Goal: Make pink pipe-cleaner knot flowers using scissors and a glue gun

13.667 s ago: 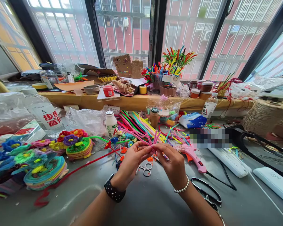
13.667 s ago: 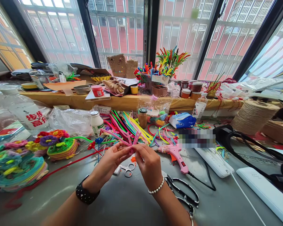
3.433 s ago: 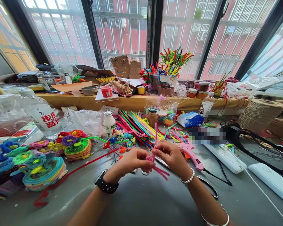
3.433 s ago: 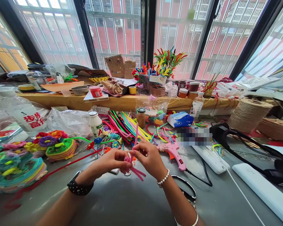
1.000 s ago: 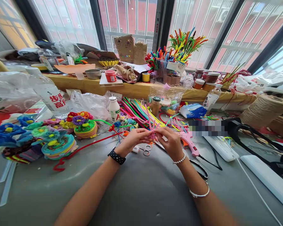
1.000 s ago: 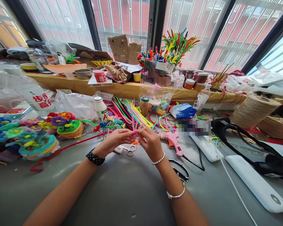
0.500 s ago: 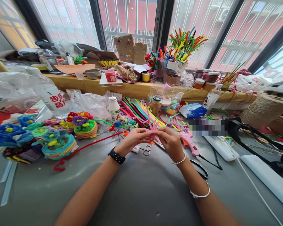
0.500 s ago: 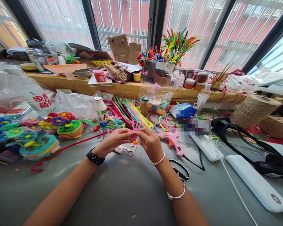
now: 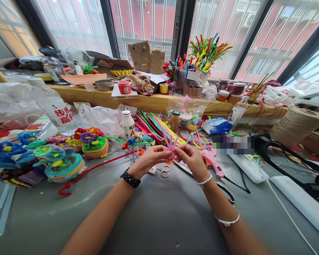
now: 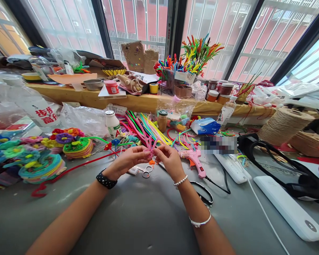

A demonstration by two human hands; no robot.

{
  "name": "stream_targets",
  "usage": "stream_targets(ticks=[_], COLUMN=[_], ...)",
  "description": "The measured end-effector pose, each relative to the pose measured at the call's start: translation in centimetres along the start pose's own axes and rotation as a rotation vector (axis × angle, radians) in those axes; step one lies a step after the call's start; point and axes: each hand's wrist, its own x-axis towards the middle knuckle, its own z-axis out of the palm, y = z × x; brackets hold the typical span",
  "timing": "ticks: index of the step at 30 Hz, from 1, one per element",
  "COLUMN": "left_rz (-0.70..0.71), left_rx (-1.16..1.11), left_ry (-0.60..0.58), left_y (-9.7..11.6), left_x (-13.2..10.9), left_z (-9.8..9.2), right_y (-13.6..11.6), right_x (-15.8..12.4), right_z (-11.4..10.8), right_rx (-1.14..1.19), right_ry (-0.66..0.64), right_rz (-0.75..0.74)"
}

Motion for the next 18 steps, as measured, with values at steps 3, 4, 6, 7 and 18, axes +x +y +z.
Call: stream_targets(ticks=[3,4,6,7,18], left_rz=[0.004,0.002,-0.005,-0.010,-0.099], left_rx=[-0.017,-0.022,-0.037,-0.047,-0.060], left_ry=[0.013,0.019,0.023,0.023,-0.006], left_y=[0.02,0.06,0.18,0.26,0.41], left_x=[-0.06,-0.09,-0.17,-0.20,-0.26], left_z=[0.04,0.07,0.14,0.17,0.17], right_y=[0.17,0.21,0.24,0.25,-0.04], right_x=[-0.03,-0.04,-0.05,-0.05,-0.02], right_z=[-0.05,-0.09,-0.18,-0.21,-0.52], right_rx=[-0.097,-0.151,-0.252,-0.287,-0.430], right_ry=[0.012,0.027,0.056,0.063,0.012], right_rz=[-0.053,-0.080,-0.129,-0.145,-0.244])
